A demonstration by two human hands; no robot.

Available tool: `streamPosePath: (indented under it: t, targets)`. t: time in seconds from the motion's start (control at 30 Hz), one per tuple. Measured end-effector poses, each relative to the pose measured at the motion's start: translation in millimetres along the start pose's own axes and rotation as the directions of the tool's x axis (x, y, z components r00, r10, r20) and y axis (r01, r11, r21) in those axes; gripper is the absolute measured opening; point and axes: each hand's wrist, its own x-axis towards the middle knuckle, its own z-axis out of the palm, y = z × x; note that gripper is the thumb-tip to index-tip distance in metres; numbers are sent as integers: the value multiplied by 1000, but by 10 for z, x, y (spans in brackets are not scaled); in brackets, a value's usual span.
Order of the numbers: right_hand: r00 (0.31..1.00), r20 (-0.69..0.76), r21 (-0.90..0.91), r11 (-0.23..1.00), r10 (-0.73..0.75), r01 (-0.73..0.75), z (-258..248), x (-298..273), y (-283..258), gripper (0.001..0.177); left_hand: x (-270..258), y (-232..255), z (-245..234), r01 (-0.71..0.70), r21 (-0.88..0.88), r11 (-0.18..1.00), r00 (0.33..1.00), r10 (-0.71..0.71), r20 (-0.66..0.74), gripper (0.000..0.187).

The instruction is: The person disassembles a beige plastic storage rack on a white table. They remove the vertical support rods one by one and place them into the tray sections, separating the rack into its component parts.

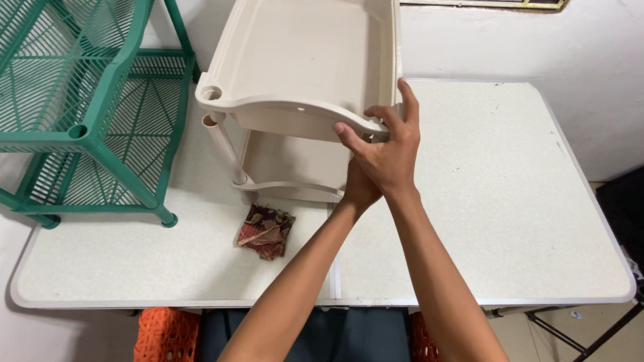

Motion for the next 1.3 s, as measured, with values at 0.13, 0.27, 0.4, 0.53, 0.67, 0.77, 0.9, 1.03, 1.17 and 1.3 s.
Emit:
streamPosePath:
  t: [0.13, 0.27, 0.4, 0.53, 0.67, 0.77, 0.9, 1.03, 1.17, 1.3]
  targets:
    - [926, 30, -272, 889, -375, 369, -19, 110, 185, 51, 107, -33, -200, -102, 57, 993, 988, 108, -111, 50]
    - [814, 52, -312, 765, -579, 564, -35, 263, 313, 47, 155, -50, -222, -146, 159, 976, 969, 173, -174, 45]
    - [890, 101, -219, 863, -444, 456, 70, 349, 345, 57, 56, -12, -156, -3, 890, 455, 929, 331, -166, 23]
    - [835, 53, -204, 813, -547, 545, 104, 387, 379, 56, 22, 65, -113, 150, 970, 190, 913, 350, -210, 17]
    - [866, 96, -180, 847, -492, 501, 95, 413, 403, 57, 41, 113, -55, 199, 958, 205, 923, 288, -253, 22]
    - [862, 107, -139, 851, -496, 507, 88, 434, 391, 51, 76, 184, 44, 233, 951, 203, 935, 223, -276, 16]
    - [865, 123, -112, 860, -486, 498, 53, 458, 396, 49, 150, 263, 208, 158, 963, 216, 965, 174, -197, 6]
    - [860, 131, -119, 853, -493, 508, 58, 458, 397, 50, 176, 329, 319, 174, 975, 140, 970, 149, -194, 8]
    - [875, 139, -131, 867, -464, 481, 55, 466, 396, 52, 208, 371, 360, 257, 947, 192, 957, 88, -277, 11]
    - [870, 146, -102, 868, -470, 486, 45, 463, 405, 50, 236, 449, 343, 311, 883, 352, 949, -62, -310, 17]
